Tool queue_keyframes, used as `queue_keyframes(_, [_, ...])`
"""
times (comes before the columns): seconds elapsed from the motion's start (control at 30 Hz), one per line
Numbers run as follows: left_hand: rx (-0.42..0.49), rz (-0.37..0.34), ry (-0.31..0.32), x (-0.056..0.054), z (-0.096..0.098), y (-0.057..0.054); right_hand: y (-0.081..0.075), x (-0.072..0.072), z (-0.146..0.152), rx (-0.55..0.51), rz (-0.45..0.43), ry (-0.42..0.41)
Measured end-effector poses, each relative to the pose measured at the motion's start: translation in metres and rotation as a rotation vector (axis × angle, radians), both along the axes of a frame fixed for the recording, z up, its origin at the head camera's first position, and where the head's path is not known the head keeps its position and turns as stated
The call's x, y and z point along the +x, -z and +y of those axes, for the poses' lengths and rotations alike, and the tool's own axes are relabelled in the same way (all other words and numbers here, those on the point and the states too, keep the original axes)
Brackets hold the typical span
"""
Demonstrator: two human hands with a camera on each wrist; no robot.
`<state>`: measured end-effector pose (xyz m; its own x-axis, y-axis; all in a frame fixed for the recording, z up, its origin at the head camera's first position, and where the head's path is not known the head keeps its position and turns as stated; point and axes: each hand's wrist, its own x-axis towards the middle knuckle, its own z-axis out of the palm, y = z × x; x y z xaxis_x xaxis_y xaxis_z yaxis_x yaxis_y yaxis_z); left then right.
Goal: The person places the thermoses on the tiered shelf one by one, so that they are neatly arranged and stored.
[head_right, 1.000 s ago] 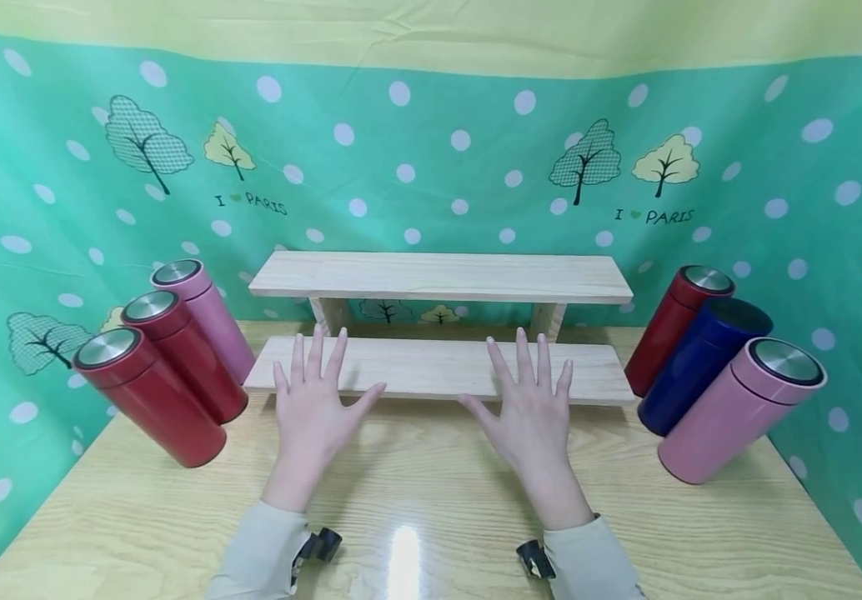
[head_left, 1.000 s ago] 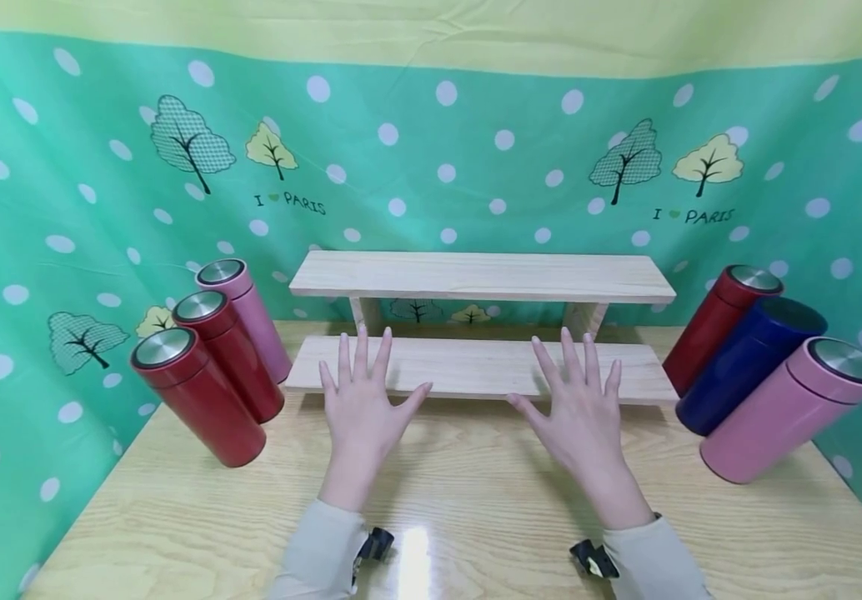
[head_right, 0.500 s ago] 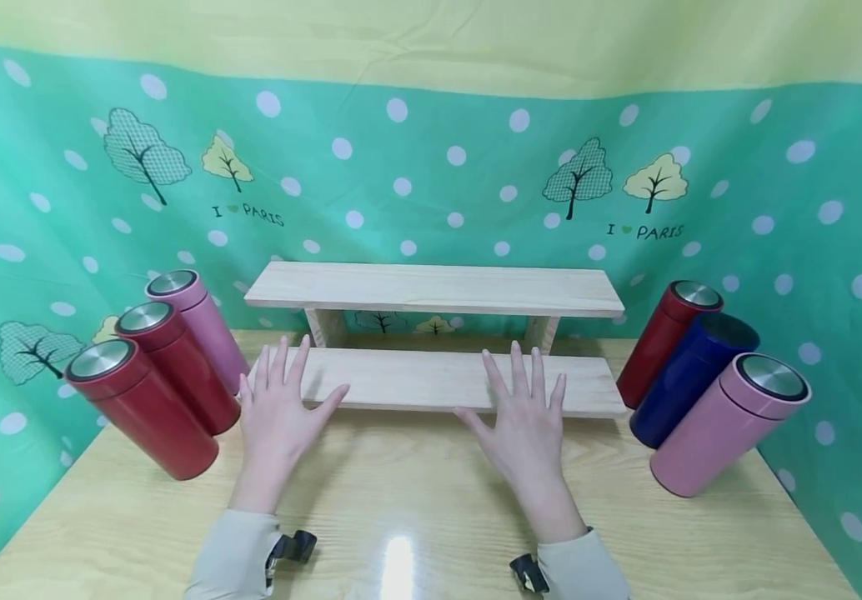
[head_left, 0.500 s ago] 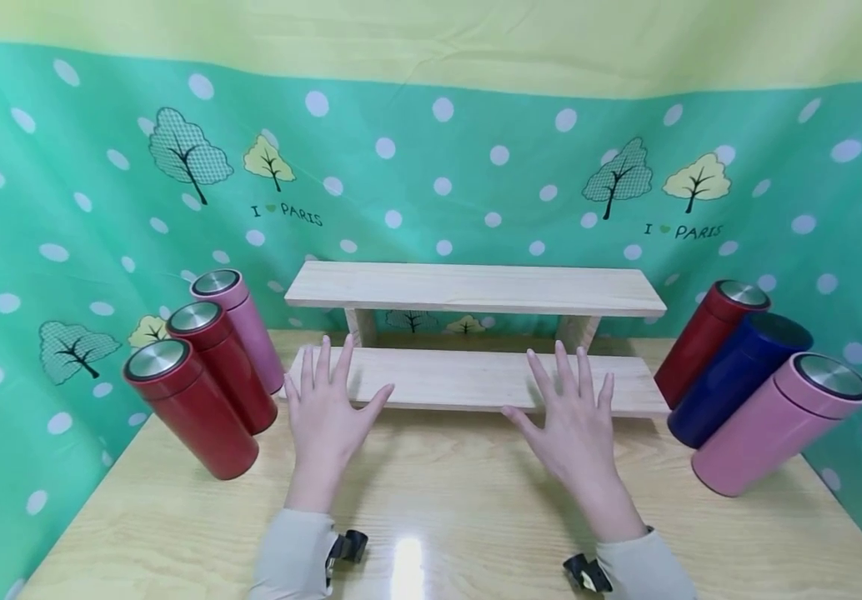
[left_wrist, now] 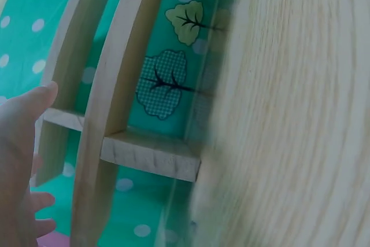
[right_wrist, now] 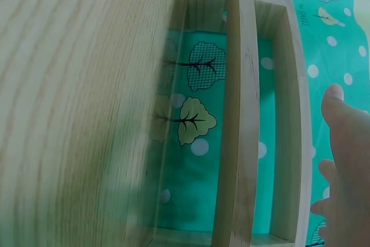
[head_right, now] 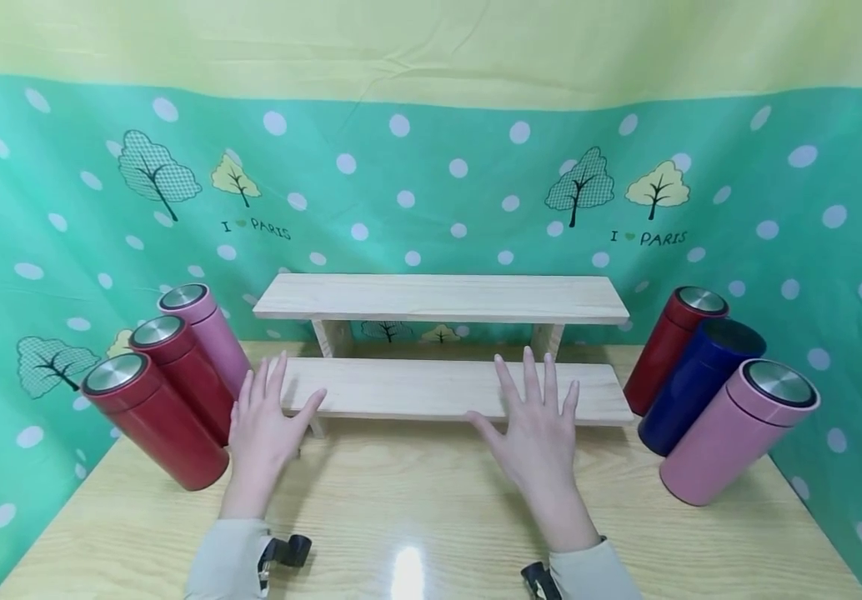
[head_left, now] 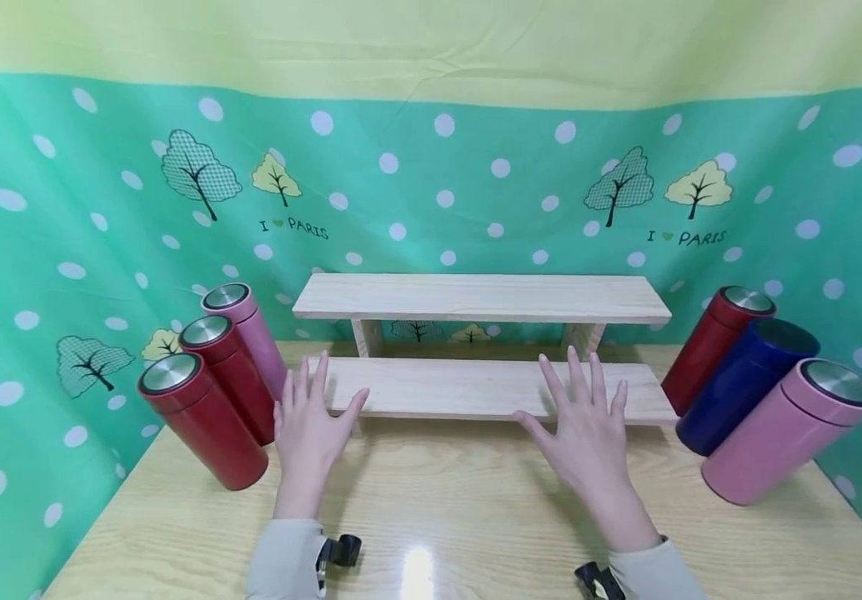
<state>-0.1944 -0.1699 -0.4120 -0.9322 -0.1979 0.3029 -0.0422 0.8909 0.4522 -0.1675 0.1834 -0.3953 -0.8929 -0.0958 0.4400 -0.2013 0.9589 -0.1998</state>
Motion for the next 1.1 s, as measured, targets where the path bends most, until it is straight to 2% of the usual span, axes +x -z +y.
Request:
queue_keyframes(0.1, [0.019, 0.009, 0.0, -0.001, -0.003, 0.003, 0.0, 0.001, 0.0, -0.005, 0.002, 0.0])
queue_keyframes(0.3, [0.053, -0.024, 0.002, -0.003, -0.01, 0.01, 0.001, 0.001, 0.0, -0.011, -0.005, -0.007])
queue_keyframes(0.57, [0.173, -0.062, 0.0, -0.005, -0.02, 0.016, 0.002, 0.001, 0.0, -0.021, 0.005, -0.013])
queue_keyframes(0.83, [0.327, -0.025, -0.014, -0.006, -0.026, 0.024, 0.001, 0.002, 0.0, -0.03, 0.016, -0.011])
queue_keyframes(1.1, [0.434, 0.024, -0.045, -0.007, -0.027, 0.026, 0.0, 0.001, -0.001, -0.026, 0.022, -0.013])
